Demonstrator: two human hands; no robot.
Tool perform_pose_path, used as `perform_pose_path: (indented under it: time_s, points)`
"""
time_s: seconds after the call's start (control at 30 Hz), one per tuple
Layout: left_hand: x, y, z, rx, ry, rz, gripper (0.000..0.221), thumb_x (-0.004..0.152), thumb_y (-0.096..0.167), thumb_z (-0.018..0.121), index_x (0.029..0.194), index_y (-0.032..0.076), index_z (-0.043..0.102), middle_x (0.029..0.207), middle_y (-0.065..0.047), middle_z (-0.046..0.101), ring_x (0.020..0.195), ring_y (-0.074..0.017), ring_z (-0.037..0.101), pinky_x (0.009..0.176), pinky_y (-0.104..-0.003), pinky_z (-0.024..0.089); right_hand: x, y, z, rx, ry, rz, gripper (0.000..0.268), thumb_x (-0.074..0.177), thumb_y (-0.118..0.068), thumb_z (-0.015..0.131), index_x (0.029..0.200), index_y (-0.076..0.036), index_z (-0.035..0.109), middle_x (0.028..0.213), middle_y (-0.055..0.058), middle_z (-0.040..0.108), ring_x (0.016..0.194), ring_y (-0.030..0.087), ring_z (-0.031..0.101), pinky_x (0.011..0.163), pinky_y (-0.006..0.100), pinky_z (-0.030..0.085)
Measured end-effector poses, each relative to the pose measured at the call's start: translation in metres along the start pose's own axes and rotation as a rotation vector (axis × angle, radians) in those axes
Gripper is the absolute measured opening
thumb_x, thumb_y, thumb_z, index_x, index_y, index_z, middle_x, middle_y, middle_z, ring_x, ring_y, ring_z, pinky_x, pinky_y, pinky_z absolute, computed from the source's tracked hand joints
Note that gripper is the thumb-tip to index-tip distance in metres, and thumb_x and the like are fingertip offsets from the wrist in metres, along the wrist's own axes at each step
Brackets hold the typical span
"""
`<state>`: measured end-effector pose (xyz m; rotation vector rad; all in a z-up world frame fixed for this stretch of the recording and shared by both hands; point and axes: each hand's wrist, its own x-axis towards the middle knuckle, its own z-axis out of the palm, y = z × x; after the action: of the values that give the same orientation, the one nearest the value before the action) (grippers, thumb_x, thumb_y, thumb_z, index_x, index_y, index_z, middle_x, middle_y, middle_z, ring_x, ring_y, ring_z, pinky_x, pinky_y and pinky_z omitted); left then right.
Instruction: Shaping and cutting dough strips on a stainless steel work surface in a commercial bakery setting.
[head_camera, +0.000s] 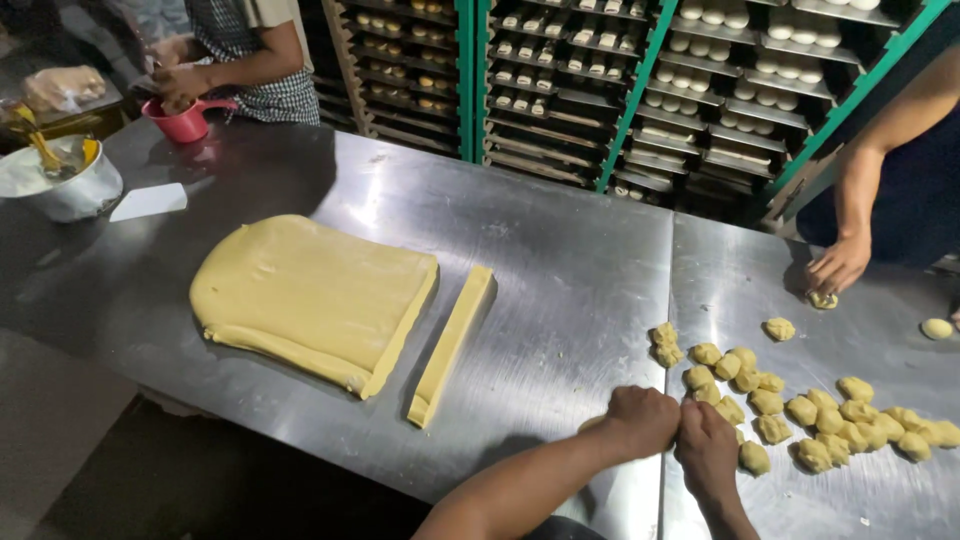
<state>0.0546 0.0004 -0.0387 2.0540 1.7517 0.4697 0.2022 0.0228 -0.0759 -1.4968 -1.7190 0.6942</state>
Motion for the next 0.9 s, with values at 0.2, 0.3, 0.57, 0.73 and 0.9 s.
perform_pose_path:
  time_s: [0.2, 0.3, 0.57, 0.73, 0.9]
  points:
    - [0.065, -0.105, 0.082, -0.015, -0.021, -0.328, 0.026, 0.078, 0.011, 0.073, 0.102, 0.001, 0.076, 0.099, -0.022, 0.074, 0.093, -0.0380, 0.076, 0.071, -0.049, 0.062, -0.029, -0.047, -0.044, -0.025, -0.584, -0.266, 0.020, 0.091, -0.026, 0.068, 0.085, -0.007, 0.071, 0.058, 0.012, 0.063, 0.055, 0.024, 0.058, 0.058, 0.035, 0.053]
    - [0.049, -0.119, 0.076, -0.108, 0.026, -0.133, 0.032, 0.077, 0.009, 0.069, 0.108, 0.002, 0.075, 0.123, -0.027, 0.066, 0.118, -0.0426, 0.063, 0.097, -0.050, 0.052, 0.002, -0.038, -0.030, -0.286, -0.256, -0.419, 0.025, 0.085, -0.028, 0.078, 0.098, -0.008, 0.072, 0.071, 0.011, 0.065, 0.063, 0.022, 0.061, 0.063, 0.036, 0.050]
    - [-0.017, -0.052, -0.031, -0.729, -0.001, 0.040, 0.030, 0.086, 0.027, 0.072, 0.106, 0.004, 0.072, 0.103, -0.016, 0.075, 0.096, -0.0256, 0.071, 0.084, -0.039, 0.056, 0.030, -0.028, -0.030, 0.236, -0.319, -0.105, 0.026, 0.099, -0.022, 0.064, 0.119, -0.007, 0.073, 0.092, 0.006, 0.074, 0.074, 0.017, 0.064, 0.068, 0.029, 0.052]
    - [-0.020, -0.035, -0.028, -0.698, 0.014, -0.034, 0.029, 0.091, 0.032, 0.074, 0.099, 0.004, 0.071, 0.091, -0.010, 0.074, 0.085, -0.0210, 0.071, 0.079, -0.037, 0.057, 0.012, -0.098, -0.056, 0.306, -0.277, 0.043, 0.027, 0.099, -0.019, 0.068, 0.118, -0.001, 0.074, 0.092, 0.008, 0.073, 0.075, 0.015, 0.061, 0.064, 0.031, 0.047]
    - [-0.011, -0.042, -0.001, -0.733, -0.051, -0.053, 0.033, 0.083, 0.035, 0.073, 0.097, 0.006, 0.071, 0.087, -0.013, 0.075, 0.080, -0.0256, 0.074, 0.074, -0.041, 0.059, 0.014, -0.066, -0.054, 0.142, -0.355, -0.234, 0.036, 0.089, -0.016, 0.073, 0.122, -0.002, 0.075, 0.090, 0.009, 0.068, 0.077, 0.013, 0.061, 0.068, 0.028, 0.052]
